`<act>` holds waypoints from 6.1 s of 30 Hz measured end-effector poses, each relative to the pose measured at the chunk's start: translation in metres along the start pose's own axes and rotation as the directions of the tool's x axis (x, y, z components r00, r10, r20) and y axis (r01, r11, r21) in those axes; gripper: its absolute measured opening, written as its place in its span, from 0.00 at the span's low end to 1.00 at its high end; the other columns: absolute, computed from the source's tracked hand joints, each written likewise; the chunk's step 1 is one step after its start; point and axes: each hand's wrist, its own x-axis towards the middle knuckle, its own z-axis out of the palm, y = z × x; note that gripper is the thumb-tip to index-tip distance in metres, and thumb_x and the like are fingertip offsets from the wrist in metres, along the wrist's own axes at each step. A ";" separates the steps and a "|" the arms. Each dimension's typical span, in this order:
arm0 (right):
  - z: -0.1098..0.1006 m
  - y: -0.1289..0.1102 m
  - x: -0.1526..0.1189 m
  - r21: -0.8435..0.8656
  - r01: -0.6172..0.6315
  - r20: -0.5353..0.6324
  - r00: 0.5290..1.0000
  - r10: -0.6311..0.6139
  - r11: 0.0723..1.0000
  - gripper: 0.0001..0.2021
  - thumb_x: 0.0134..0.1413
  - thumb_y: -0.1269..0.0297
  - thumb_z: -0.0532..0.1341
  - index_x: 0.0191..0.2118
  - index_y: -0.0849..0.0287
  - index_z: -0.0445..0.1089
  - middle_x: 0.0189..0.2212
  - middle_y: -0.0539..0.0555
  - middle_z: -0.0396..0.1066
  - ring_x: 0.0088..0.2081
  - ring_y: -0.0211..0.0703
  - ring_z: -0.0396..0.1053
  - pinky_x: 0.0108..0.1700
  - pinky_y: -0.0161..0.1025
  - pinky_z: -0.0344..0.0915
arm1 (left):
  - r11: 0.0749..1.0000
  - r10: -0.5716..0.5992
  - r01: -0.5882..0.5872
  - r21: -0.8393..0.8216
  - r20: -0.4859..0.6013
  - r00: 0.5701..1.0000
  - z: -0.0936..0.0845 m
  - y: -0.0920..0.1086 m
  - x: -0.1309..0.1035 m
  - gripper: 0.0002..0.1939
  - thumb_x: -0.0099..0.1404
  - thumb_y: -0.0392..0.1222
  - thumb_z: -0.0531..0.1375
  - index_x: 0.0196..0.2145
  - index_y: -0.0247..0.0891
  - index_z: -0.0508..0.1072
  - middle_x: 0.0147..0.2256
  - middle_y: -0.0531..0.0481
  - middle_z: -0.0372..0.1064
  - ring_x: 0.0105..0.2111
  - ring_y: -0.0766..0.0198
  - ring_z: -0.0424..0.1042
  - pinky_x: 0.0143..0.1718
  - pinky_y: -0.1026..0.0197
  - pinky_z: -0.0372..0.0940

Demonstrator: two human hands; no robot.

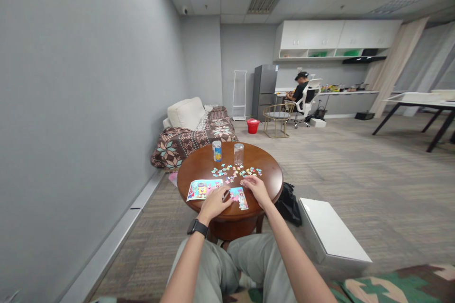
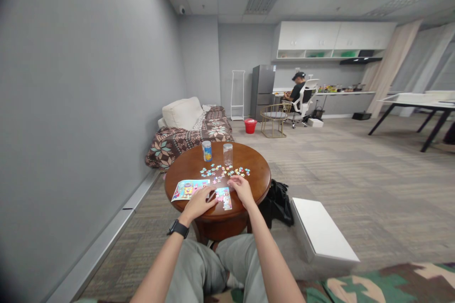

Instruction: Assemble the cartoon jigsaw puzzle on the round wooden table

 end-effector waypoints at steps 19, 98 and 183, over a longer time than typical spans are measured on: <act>0.000 0.001 0.001 0.004 -0.012 0.009 1.000 0.012 1.000 0.18 0.35 0.53 0.72 0.32 0.58 0.71 0.27 0.53 0.76 0.30 0.43 0.74 0.37 0.40 0.68 | 1.000 0.017 -0.017 -0.002 -0.013 1.000 -0.001 0.001 0.000 0.17 0.64 0.47 0.60 0.49 0.42 0.70 0.51 0.47 0.71 0.50 0.54 0.70 0.55 0.52 0.61; 0.000 -0.005 -0.003 -0.053 -0.016 0.066 0.998 0.019 0.998 0.21 0.39 0.54 0.68 0.41 0.60 0.76 0.29 0.54 0.77 0.30 0.43 0.73 0.33 0.39 0.66 | 1.000 0.005 -0.005 -0.007 -0.004 1.000 -0.003 0.005 0.000 0.16 0.63 0.45 0.60 0.49 0.43 0.70 0.51 0.47 0.72 0.51 0.54 0.70 0.55 0.53 0.61; 0.001 -0.005 -0.004 0.002 -0.026 0.052 0.998 0.026 1.000 0.20 0.37 0.52 0.70 0.28 0.55 0.61 0.27 0.53 0.78 0.27 0.42 0.73 0.32 0.37 0.65 | 1.000 0.007 -0.007 0.010 0.008 1.000 0.002 0.000 0.001 0.17 0.65 0.48 0.59 0.51 0.43 0.70 0.52 0.47 0.71 0.52 0.54 0.69 0.56 0.52 0.60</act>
